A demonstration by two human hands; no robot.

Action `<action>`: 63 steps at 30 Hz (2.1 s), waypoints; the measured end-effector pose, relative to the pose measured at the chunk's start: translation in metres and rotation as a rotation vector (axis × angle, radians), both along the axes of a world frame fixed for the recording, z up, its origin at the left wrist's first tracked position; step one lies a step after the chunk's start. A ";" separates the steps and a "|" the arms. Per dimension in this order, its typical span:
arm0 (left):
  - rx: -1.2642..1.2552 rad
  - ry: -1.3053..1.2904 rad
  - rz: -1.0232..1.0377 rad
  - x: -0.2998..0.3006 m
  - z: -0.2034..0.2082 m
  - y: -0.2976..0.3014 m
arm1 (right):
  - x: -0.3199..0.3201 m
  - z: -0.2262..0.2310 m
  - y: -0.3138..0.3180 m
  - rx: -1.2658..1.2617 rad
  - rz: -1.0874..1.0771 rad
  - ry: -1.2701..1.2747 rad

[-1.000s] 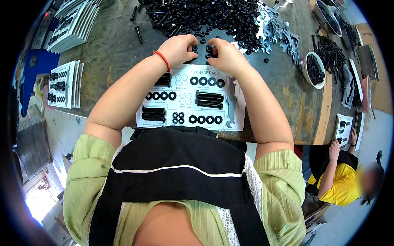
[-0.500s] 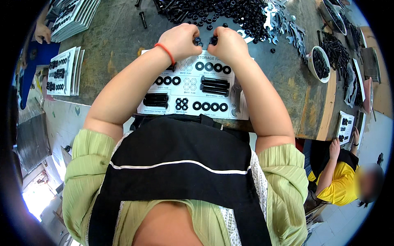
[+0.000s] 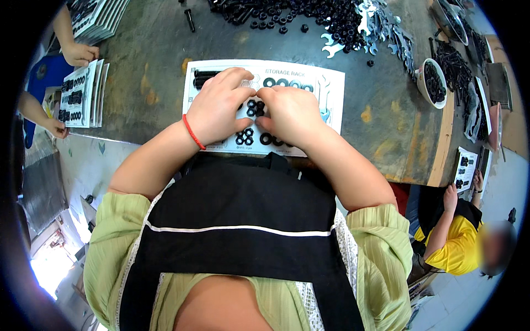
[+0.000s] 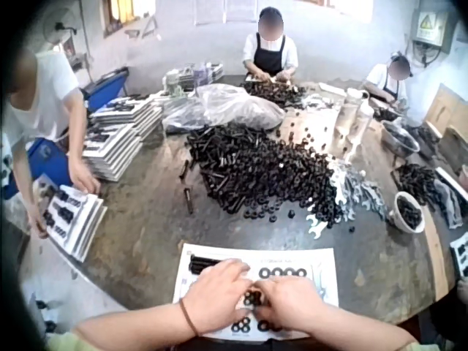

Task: The person assembles small black hardware components onto white storage rack cards. They pick bolts, nuts, and washers from piles on the table and place them into designated slots on the card, then stack the completed cards. The process is repeated continuously throughout the clip.

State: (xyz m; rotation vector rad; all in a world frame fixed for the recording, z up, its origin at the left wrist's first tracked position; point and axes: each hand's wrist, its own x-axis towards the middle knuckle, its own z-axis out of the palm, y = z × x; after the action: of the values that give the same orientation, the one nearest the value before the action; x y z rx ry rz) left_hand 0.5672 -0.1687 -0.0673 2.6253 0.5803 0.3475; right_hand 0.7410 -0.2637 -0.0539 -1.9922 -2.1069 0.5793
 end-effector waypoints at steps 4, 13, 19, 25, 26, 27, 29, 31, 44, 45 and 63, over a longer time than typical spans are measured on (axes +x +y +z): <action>-0.055 -0.057 0.107 0.018 0.012 0.036 | 0.034 0.015 0.028 0.111 -0.230 0.103; -0.025 0.291 0.374 0.121 -0.008 0.113 | 0.079 -0.040 0.125 0.147 -0.367 0.039; -0.143 0.225 0.254 0.126 -0.015 0.110 | 0.102 -0.045 0.127 0.231 -0.431 0.124; -0.150 -0.038 0.324 0.126 -0.033 0.124 | 0.106 -0.040 0.138 0.140 -0.363 0.111; -0.159 0.008 0.283 0.127 -0.032 0.126 | 0.107 -0.038 0.138 0.126 -0.367 0.115; -0.147 0.025 0.254 0.128 -0.028 0.128 | 0.107 -0.035 0.138 0.114 -0.370 0.117; -0.122 0.060 0.195 0.134 -0.024 0.133 | 0.113 -0.034 0.143 0.095 -0.336 0.084; -0.107 0.067 0.209 0.135 -0.025 0.136 | 0.113 -0.031 0.145 0.071 -0.312 0.069; -0.111 0.292 0.176 0.117 -0.008 0.128 | 0.098 -0.020 0.137 0.014 -0.190 0.146; -0.155 0.350 0.191 0.117 0.001 0.121 | 0.095 -0.016 0.132 -0.024 -0.210 0.169; -0.038 0.114 0.128 0.016 0.018 0.053 | 0.014 0.013 0.048 -0.044 -0.193 -0.018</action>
State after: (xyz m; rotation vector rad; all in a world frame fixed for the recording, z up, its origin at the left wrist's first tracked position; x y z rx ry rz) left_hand 0.5836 -0.1156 -0.0488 2.5904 0.7868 0.2238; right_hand 0.7553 -0.2157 -0.0407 -2.2001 -1.8978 0.5792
